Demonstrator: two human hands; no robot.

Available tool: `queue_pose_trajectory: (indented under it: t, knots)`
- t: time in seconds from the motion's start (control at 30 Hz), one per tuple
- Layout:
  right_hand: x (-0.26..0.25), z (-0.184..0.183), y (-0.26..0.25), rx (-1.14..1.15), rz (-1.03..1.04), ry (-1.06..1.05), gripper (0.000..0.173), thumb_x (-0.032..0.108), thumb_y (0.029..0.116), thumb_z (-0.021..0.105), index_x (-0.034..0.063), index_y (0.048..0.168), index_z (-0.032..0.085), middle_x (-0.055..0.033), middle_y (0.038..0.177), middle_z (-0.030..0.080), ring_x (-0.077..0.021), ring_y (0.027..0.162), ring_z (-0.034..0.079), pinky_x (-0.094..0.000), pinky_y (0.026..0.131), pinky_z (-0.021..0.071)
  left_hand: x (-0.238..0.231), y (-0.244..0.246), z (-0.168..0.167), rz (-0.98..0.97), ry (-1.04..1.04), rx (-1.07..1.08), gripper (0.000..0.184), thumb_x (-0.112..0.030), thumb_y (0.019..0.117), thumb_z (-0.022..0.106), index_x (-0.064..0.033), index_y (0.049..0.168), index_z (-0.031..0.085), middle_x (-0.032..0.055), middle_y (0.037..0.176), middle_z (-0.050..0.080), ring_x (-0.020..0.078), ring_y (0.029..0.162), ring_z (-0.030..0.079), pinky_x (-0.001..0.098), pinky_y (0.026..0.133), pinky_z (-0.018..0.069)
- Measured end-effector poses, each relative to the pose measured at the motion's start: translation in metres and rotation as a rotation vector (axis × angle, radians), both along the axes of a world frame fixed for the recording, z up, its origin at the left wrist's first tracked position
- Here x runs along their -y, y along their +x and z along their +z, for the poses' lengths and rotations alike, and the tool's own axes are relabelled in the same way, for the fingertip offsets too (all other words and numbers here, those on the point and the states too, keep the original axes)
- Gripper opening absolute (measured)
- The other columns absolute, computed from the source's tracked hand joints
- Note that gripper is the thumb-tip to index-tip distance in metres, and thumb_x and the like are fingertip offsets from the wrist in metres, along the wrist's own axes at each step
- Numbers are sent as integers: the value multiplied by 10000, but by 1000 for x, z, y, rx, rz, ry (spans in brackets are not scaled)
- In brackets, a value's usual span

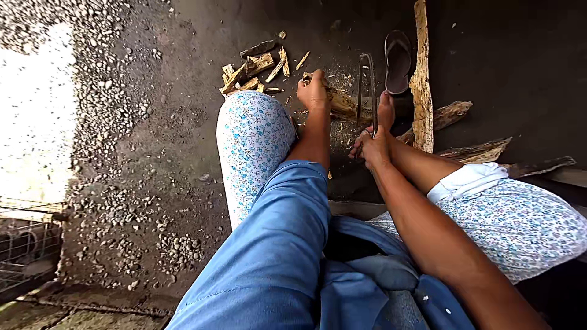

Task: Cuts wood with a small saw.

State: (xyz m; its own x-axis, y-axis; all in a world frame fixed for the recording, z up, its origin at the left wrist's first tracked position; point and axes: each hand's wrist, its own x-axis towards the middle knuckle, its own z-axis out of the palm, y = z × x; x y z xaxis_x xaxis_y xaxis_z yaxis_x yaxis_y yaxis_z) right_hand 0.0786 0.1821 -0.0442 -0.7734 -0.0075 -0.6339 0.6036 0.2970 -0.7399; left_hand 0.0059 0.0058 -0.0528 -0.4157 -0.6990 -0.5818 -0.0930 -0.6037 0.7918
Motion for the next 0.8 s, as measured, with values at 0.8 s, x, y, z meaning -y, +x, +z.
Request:
queue_pose_trajectory:
  t: [0.8]
  knots:
    - [-29, 29, 13, 66, 182, 127, 225, 224, 1131, 410, 83, 1305, 421, -73, 708, 536, -190, 495, 597, -377, 475, 576, 1, 0, -19, 98, -50, -23, 353, -126, 932, 743, 21, 1196, 560, 128, 842, 626, 195, 721, 638, 356, 679, 577]
